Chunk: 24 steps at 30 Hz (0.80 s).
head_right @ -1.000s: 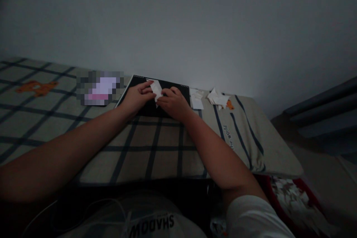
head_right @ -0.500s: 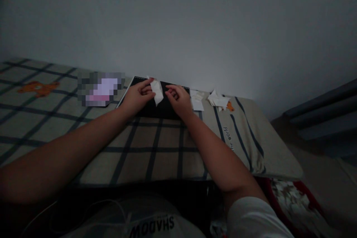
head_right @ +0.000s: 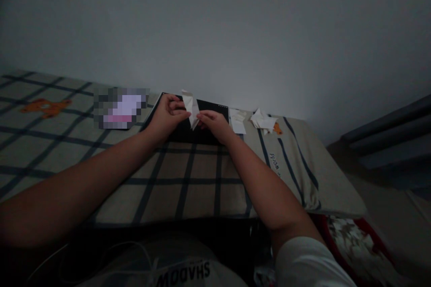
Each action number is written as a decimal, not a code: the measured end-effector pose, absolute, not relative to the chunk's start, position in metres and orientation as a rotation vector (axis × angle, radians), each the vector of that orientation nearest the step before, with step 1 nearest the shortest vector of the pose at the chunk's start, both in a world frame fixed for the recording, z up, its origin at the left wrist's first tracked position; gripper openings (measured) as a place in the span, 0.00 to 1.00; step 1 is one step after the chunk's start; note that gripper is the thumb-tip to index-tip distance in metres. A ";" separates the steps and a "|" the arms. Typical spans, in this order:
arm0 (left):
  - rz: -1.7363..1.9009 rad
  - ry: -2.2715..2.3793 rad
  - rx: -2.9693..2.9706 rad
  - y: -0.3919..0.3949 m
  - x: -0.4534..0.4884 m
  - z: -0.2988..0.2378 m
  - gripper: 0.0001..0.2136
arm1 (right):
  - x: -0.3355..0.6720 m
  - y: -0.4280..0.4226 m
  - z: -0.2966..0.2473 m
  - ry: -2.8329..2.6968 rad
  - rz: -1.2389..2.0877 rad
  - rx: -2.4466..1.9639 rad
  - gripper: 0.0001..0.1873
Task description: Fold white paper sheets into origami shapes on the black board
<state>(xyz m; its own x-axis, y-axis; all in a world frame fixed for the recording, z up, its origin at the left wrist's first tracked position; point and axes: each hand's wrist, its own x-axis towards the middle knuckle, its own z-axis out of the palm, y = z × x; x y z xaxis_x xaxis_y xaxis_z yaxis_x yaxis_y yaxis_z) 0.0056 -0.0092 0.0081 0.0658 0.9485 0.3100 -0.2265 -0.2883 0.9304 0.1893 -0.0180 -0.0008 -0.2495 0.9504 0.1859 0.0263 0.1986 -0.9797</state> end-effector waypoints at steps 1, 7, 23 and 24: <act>1.431 0.814 1.263 -0.011 0.006 0.009 0.26 | 0.189 -0.018 -0.001 -1.475 1.228 -0.975 0.19; 1.139 0.841 1.033 -0.018 0.010 0.011 0.20 | 0.183 -0.019 -0.002 -1.371 1.304 -0.949 0.20; 1.236 0.982 1.196 -0.020 0.009 0.011 0.13 | 0.180 -0.022 -0.001 -1.261 1.478 -0.927 0.18; 1.243 0.980 1.212 -0.019 0.009 0.010 0.12 | 0.180 -0.023 -0.001 -1.255 1.481 -0.925 0.18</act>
<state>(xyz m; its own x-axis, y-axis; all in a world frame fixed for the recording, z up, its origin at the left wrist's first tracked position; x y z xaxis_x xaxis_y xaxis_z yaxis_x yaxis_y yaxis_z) 0.0086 -0.0190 0.0104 0.1108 0.9900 0.0867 -0.1469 -0.0699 0.9867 0.1799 -0.0227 -0.0006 -0.2612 0.9648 0.0297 -0.1874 -0.0205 -0.9821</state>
